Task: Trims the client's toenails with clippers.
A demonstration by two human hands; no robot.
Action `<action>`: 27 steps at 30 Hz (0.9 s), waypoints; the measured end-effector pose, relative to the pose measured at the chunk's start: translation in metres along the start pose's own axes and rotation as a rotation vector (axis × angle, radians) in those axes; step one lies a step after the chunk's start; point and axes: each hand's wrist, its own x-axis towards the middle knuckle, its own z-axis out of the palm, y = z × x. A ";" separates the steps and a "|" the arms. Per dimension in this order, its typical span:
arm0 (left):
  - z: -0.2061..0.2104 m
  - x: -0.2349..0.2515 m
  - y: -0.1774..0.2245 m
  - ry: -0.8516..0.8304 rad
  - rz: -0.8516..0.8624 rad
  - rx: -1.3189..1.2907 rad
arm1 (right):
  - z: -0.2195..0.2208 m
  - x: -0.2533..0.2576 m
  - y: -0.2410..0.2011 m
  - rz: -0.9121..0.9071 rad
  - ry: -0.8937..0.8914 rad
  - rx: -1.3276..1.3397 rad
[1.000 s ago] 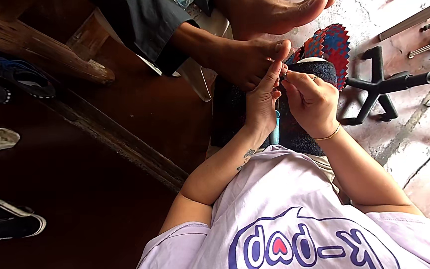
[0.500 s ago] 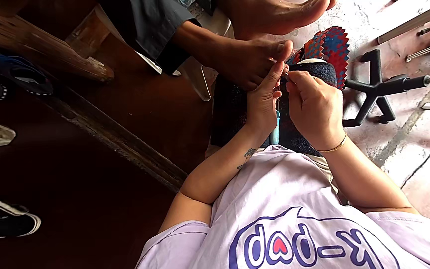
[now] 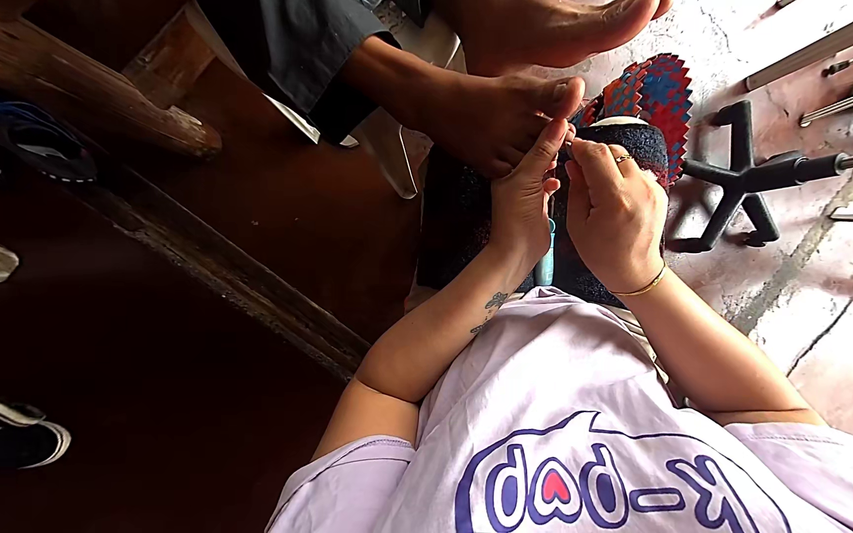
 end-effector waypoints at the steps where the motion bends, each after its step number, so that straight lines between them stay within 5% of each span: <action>1: 0.000 0.000 0.000 -0.001 0.001 -0.001 | 0.000 0.000 0.001 -0.005 0.002 0.013; 10: 0.000 0.001 0.001 0.011 -0.011 -0.011 | 0.002 0.001 0.014 -0.072 0.017 0.069; 16: -0.001 0.001 -0.001 -0.011 0.025 -0.007 | -0.017 0.012 0.021 0.227 -0.241 0.569; 23: -0.001 0.001 -0.002 -0.016 0.050 -0.015 | -0.016 0.010 -0.010 0.069 -0.130 -0.015; 27: -0.001 0.001 -0.003 -0.020 0.075 -0.017 | -0.010 0.007 -0.014 0.059 -0.100 -0.106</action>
